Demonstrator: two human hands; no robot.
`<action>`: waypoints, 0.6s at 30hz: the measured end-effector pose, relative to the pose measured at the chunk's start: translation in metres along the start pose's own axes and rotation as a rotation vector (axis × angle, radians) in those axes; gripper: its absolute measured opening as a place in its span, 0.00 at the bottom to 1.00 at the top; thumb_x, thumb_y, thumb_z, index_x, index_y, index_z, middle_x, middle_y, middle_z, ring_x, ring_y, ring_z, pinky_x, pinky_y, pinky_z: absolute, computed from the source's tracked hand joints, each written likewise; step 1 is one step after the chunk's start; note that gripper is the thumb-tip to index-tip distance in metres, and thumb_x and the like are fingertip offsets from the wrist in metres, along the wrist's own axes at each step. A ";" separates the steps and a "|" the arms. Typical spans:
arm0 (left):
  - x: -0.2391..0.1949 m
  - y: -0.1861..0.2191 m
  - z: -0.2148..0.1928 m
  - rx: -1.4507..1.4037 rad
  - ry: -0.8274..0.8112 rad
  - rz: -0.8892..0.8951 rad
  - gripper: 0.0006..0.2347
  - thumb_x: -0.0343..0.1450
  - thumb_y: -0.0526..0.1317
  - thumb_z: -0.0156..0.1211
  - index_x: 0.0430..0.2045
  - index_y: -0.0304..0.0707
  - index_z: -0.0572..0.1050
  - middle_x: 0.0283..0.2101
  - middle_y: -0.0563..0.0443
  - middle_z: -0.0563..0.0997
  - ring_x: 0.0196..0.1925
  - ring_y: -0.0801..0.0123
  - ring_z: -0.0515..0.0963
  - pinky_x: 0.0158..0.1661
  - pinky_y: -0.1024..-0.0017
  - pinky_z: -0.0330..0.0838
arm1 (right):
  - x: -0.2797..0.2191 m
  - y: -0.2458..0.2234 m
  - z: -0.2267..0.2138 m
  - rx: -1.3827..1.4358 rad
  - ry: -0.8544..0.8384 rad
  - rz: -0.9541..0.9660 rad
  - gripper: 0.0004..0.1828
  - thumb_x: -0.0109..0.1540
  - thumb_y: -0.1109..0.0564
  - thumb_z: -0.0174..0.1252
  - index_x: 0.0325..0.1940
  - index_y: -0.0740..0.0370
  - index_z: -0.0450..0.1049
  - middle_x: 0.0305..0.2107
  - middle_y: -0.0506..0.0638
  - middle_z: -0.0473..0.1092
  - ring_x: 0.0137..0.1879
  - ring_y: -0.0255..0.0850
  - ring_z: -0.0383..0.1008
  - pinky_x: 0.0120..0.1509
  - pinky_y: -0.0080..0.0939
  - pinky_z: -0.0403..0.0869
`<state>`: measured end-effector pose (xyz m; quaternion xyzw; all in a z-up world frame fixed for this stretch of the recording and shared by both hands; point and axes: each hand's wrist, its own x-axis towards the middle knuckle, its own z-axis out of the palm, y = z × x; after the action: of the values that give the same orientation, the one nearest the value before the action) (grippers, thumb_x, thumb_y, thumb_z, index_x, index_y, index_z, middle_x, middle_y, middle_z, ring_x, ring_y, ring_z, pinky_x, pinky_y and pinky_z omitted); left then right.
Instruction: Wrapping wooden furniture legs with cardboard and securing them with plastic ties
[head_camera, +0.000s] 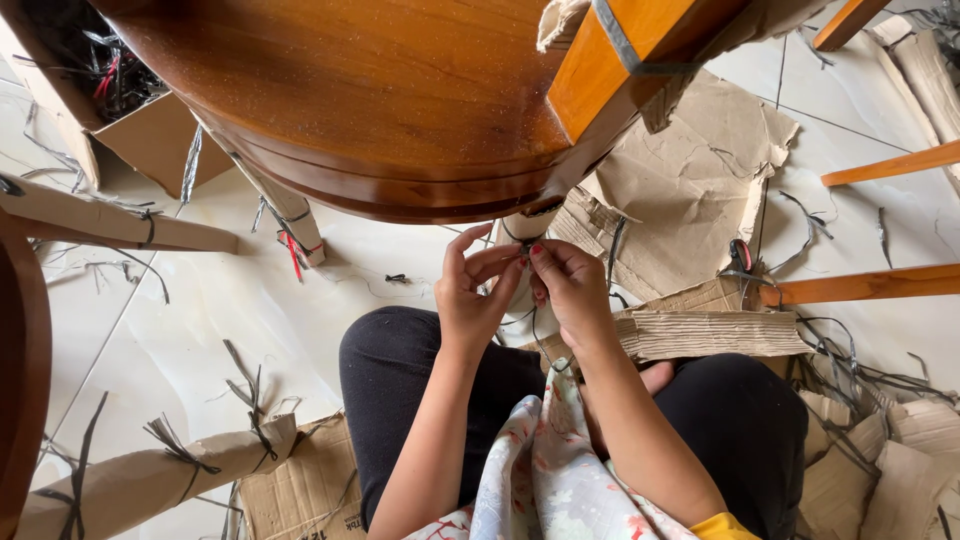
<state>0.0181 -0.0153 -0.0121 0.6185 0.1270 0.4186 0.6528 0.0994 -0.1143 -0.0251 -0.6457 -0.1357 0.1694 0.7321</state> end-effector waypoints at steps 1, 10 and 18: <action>0.000 -0.001 -0.001 0.000 -0.002 0.000 0.23 0.67 0.24 0.67 0.55 0.32 0.68 0.39 0.40 0.86 0.39 0.58 0.87 0.46 0.63 0.82 | -0.001 -0.003 0.000 0.001 0.002 0.000 0.07 0.67 0.63 0.57 0.40 0.72 0.77 0.23 0.55 0.68 0.18 0.32 0.63 0.18 0.32 0.67; 0.013 0.012 -0.010 0.234 -0.062 0.065 0.23 0.65 0.30 0.71 0.54 0.42 0.72 0.34 0.53 0.88 0.37 0.67 0.88 0.46 0.68 0.79 | -0.004 -0.034 0.001 -0.426 -0.050 -0.241 0.03 0.62 0.69 0.64 0.39 0.70 0.79 0.23 0.56 0.72 0.22 0.36 0.72 0.25 0.34 0.72; 0.016 0.003 0.000 0.368 0.003 0.355 0.15 0.64 0.27 0.68 0.44 0.39 0.78 0.30 0.53 0.83 0.32 0.65 0.85 0.45 0.64 0.81 | -0.007 -0.038 -0.003 -0.660 -0.021 -0.574 0.05 0.58 0.68 0.69 0.37 0.67 0.81 0.23 0.56 0.70 0.25 0.44 0.74 0.25 0.38 0.72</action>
<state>0.0270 -0.0040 -0.0036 0.7391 0.0914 0.4972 0.4452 0.0973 -0.1235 0.0122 -0.7794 -0.3639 -0.0871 0.5026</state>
